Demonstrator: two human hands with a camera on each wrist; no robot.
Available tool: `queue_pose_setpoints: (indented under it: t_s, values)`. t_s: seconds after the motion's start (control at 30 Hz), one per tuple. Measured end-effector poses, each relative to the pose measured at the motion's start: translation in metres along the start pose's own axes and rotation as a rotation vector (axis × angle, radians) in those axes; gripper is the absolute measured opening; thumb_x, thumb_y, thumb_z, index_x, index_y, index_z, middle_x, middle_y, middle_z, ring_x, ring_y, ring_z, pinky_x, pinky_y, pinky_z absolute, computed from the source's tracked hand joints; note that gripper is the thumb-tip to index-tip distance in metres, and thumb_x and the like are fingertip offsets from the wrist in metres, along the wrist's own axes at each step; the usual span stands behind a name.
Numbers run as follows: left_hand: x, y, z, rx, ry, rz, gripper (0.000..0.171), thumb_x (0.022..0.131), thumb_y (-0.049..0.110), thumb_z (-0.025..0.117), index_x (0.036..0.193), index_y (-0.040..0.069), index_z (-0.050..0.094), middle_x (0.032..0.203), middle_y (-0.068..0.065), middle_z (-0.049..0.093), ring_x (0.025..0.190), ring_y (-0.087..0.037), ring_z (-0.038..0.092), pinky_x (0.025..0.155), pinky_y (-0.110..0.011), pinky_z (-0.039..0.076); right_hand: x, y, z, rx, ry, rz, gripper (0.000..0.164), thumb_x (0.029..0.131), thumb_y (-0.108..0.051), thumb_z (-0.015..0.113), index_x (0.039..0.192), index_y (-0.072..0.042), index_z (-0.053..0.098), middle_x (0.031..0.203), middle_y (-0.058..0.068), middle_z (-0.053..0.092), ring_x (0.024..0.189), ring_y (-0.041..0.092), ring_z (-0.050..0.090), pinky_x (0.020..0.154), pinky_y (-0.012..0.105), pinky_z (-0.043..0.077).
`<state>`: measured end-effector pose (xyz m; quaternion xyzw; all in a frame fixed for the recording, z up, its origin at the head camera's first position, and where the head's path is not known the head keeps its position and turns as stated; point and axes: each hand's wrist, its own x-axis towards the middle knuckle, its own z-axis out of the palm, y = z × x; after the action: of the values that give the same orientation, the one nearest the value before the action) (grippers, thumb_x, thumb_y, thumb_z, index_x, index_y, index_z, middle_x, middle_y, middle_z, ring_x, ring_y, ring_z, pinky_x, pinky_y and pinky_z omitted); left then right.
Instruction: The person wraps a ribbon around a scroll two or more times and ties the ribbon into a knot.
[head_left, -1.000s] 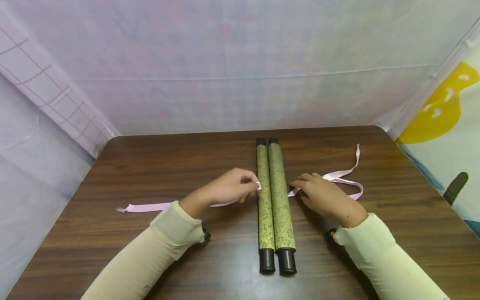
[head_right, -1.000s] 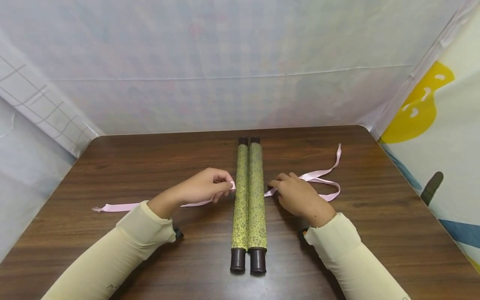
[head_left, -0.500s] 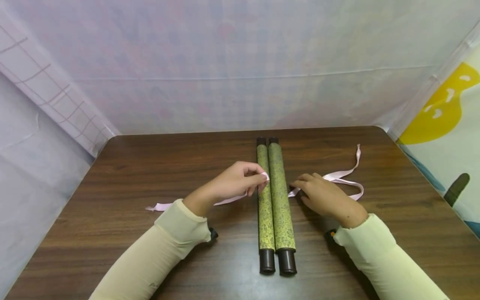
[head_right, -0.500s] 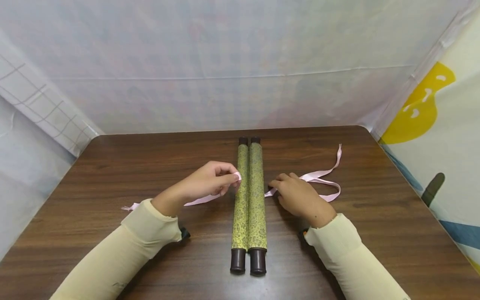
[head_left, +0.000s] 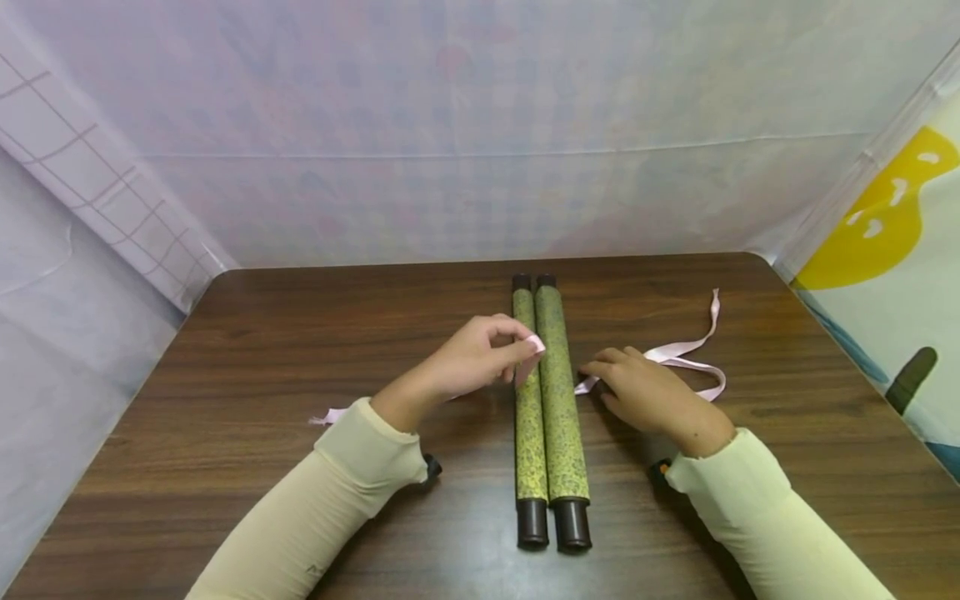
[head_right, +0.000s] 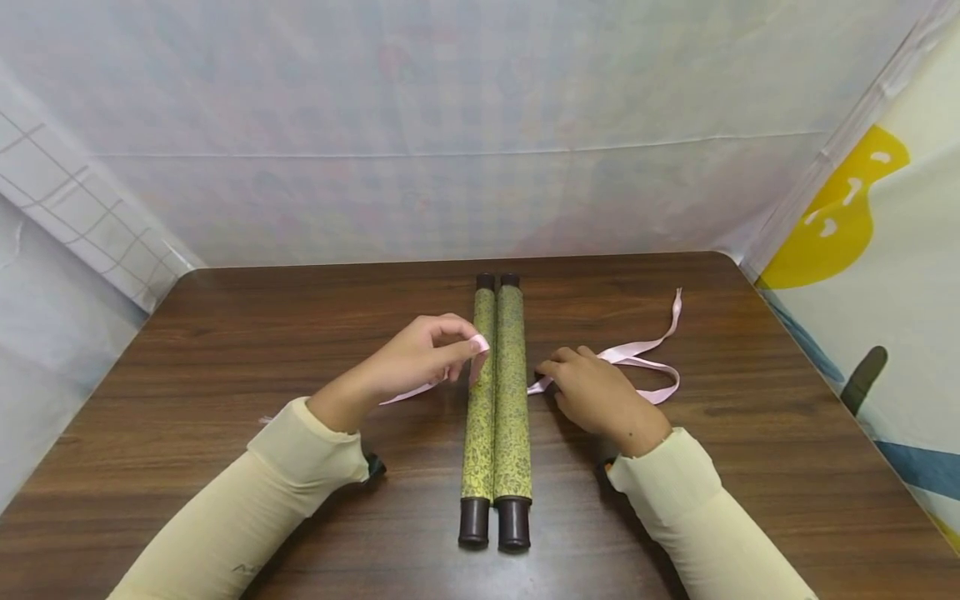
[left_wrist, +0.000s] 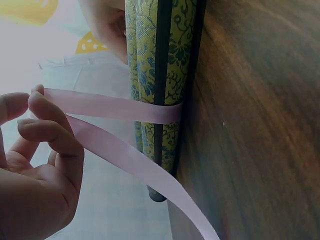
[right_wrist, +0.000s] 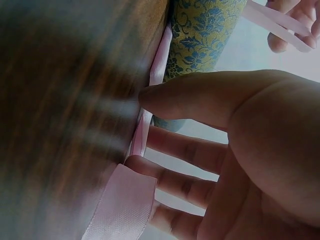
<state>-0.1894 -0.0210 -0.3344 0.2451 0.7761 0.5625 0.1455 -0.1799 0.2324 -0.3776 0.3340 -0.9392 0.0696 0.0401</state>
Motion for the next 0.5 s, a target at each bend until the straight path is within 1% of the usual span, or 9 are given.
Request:
queue_pose_setpoints:
  t_s: [0.03, 0.07, 0.13, 0.2, 0.3, 0.37, 0.5]
  values:
    - [0.003, -0.005, 0.0, -0.004, 0.001, -0.001, 0.024, 0.092, 0.027, 0.06, 0.094, 0.005, 0.068, 0.089, -0.015, 0.06, 0.061, -0.029, 0.054, 0.049, -0.026, 0.043, 0.0, 0.0, 0.0, 0.001, 0.002, -0.001, 0.04, 0.075, -0.001, 0.067, 0.114, -0.001, 0.064, 0.111, 0.019, 0.063, 0.096, 0.035, 0.055, 0.081, 0.051, 0.05]
    - [0.003, -0.006, 0.0, -0.007, 0.005, -0.002, 0.025, 0.092, 0.027, 0.06, 0.097, 0.004, 0.068, 0.086, -0.017, 0.061, 0.062, -0.033, 0.055, 0.047, -0.023, 0.041, 0.0, 0.0, 0.0, 0.002, 0.003, -0.002, 0.039, 0.075, -0.001, 0.067, 0.114, -0.001, 0.064, 0.111, 0.019, 0.063, 0.096, 0.035, 0.055, 0.081, 0.051, 0.05]
    - [0.003, -0.006, 0.001, -0.009, 0.012, 0.004, 0.026, 0.092, 0.027, 0.06, 0.099, 0.003, 0.068, 0.08, -0.021, 0.062, 0.064, -0.038, 0.055, 0.046, -0.025, 0.042, 0.0, 0.0, 0.0, 0.002, 0.006, -0.005, 0.039, 0.075, -0.001, 0.067, 0.114, -0.001, 0.064, 0.11, 0.019, 0.063, 0.096, 0.035, 0.055, 0.081, 0.05, 0.05]
    - [0.004, -0.007, 0.001, -0.002, 0.021, 0.018, 0.027, 0.092, 0.027, 0.06, 0.1, 0.003, 0.069, 0.075, -0.022, 0.063, 0.063, -0.036, 0.056, 0.048, -0.032, 0.047, 0.0, 0.0, 0.0, 0.003, 0.008, -0.007, 0.039, 0.075, -0.001, 0.066, 0.114, -0.001, 0.064, 0.11, 0.018, 0.063, 0.096, 0.035, 0.055, 0.082, 0.05, 0.049]
    - [0.004, -0.007, 0.002, 0.026, 0.037, 0.031, 0.027, 0.092, 0.027, 0.061, 0.1, 0.003, 0.07, 0.068, -0.021, 0.063, 0.059, -0.028, 0.058, 0.057, -0.043, 0.051, 0.0, -0.001, 0.0, 0.0, 0.008, -0.005, 0.039, 0.075, -0.002, 0.066, 0.114, -0.001, 0.064, 0.11, 0.018, 0.063, 0.096, 0.034, 0.055, 0.081, 0.05, 0.049]
    - [0.003, -0.004, 0.003, 0.043, 0.046, 0.034, 0.025, 0.091, 0.026, 0.061, 0.098, 0.004, 0.071, 0.066, -0.021, 0.063, 0.059, -0.027, 0.059, 0.061, -0.046, 0.051, 0.0, -0.001, -0.001, -0.003, 0.008, -0.006, 0.039, 0.075, -0.002, 0.066, 0.114, -0.001, 0.065, 0.11, 0.018, 0.064, 0.095, 0.034, 0.055, 0.081, 0.05, 0.049]
    - [-0.003, 0.009, 0.005, 0.055, 0.057, 0.03, 0.02, 0.091, 0.021, 0.061, 0.096, 0.004, 0.071, 0.065, -0.024, 0.062, 0.06, -0.033, 0.058, 0.059, -0.035, 0.048, 0.0, -0.001, -0.002, -0.008, 0.014, -0.013, 0.038, 0.075, -0.001, 0.066, 0.113, -0.001, 0.065, 0.108, 0.018, 0.064, 0.093, 0.034, 0.055, 0.079, 0.049, 0.05]
